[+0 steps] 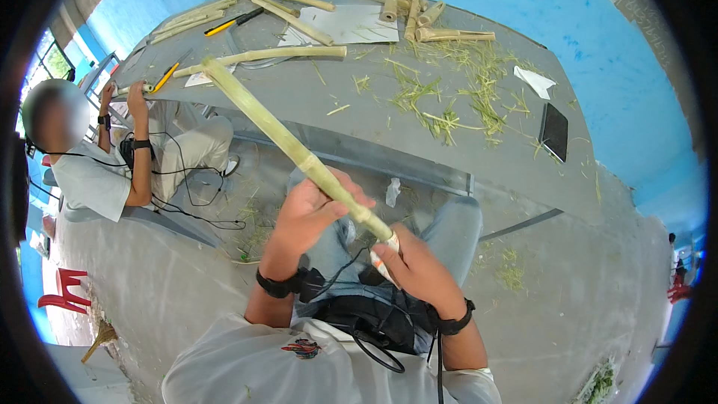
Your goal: Cleaning and smoothing a long bamboo pole using a piece of paper or cloth.
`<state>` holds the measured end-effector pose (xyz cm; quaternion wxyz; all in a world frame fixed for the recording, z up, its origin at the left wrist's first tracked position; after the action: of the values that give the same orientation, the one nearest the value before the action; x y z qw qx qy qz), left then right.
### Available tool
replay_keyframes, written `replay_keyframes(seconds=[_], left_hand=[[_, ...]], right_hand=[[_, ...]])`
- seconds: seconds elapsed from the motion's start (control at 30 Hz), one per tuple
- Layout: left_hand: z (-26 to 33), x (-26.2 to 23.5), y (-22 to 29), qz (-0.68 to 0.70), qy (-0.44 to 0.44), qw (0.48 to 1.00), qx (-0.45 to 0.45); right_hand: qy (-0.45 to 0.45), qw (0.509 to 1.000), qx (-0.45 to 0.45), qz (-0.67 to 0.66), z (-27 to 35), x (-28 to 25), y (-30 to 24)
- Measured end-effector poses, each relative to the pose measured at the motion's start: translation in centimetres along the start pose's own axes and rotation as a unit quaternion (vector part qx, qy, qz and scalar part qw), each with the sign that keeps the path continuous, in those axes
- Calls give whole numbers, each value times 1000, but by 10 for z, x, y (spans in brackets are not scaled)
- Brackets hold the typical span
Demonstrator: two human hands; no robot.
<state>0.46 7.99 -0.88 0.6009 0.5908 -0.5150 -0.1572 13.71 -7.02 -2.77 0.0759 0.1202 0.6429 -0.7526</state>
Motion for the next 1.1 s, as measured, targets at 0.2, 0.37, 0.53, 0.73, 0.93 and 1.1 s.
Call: replay_keyframes(seconds=[0.2, 0.37, 0.53, 0.73, 0.93, 1.1], left_hand=[[2, -7, -10, -48, 101, 993, 33], [7, 14, 30, 14, 22, 1000, -9], [6, 3, 20, -11, -64, 998, -14], [-6, -4, -15, -29, 135, 990, 28], [10, 18, 33, 21, -29, 997, -66], [21, 16, 30, 20, -90, 996, -21]], right_hand=[[109, 978, -26, 177, -2, 2, -9], [-83, 995, 53, -29, 10, -7, -11], [0, 997, -51, 59, 1, 0, -12], [114, 988, 9, 105, -3, 4, 9], [-110, 989, 57, -79, 11, -2, -2], [-97, 994, -52, -29, 12, 6, -15]])
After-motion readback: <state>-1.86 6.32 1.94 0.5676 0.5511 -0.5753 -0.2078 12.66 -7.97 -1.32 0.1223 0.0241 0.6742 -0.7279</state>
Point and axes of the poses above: each hand's wrist, its own z-axis away from the middle knuckle, its own x-axis out of the palm, y = z × x, the point moved 3 cm from there along -z, towards the middle knuckle, and after that the axes turned 3 degrees about y, right-handed, at the moved point
